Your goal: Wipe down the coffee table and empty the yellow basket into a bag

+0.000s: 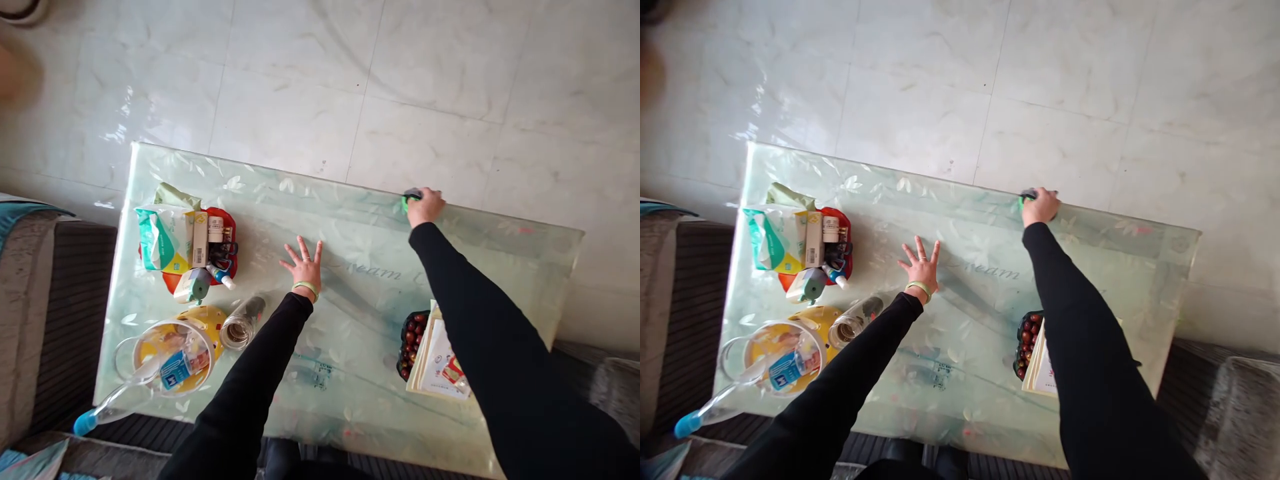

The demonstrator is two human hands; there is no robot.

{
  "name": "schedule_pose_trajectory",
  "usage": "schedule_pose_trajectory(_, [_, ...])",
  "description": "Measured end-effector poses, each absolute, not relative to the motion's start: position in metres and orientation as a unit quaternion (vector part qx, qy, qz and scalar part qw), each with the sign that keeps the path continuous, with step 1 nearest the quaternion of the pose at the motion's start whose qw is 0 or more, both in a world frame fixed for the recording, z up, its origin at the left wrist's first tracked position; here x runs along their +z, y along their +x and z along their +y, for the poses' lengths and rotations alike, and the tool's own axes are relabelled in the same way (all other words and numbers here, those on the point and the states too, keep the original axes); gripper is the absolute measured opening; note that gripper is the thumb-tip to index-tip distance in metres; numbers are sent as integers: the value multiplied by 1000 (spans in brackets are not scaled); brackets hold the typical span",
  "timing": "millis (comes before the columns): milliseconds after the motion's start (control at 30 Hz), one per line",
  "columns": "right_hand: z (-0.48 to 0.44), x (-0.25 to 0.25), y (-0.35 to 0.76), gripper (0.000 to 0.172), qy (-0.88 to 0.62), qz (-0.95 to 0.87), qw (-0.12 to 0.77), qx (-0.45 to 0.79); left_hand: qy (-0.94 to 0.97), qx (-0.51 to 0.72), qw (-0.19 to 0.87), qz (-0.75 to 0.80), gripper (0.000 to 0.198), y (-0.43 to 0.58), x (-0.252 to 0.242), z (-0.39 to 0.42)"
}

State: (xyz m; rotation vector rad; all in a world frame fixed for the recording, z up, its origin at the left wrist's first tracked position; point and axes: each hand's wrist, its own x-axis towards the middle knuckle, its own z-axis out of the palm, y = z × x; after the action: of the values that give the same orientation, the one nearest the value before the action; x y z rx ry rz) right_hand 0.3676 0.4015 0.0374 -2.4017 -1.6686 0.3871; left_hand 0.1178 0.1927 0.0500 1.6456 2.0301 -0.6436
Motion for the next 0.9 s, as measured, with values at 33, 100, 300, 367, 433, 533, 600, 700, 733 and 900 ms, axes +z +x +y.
schedule_pose_trajectory(33, [409,35,344,28,-802,-573,89,142,596,-232,225,735,145,118,50,193])
schedule_pose_trajectory(100, [420,29,297,29,-776,-603,87,163,597,-232,227,734,146,117,50,193])
schedule_pose_trajectory(300, [419,43,311,29,-747,-642,66,160,598,-228,238,731,142,116,52,193])
schedule_pose_trajectory(367, [414,52,348,30,-776,-614,47,140,593,-217,247,735,138,117,54,193])
schedule_pose_trajectory(433, [412,57,361,34,-792,-597,37,125,592,-204,252,738,136,117,56,193])
schedule_pose_trajectory(533, [414,49,317,37,-778,-613,45,128,594,-203,251,737,136,117,57,194])
schedule_pose_trajectory(600, [417,37,267,38,-754,-637,68,145,592,-215,245,737,138,118,57,194])
schedule_pose_trajectory(700, [419,25,226,42,-699,-681,124,179,594,-234,234,733,142,117,55,195])
schedule_pose_trajectory(733, [417,23,231,42,-680,-695,141,189,597,-239,230,731,144,117,54,195])
schedule_pose_trajectory(900, [388,25,356,25,-740,-624,184,170,600,-236,226,730,145,116,51,194])
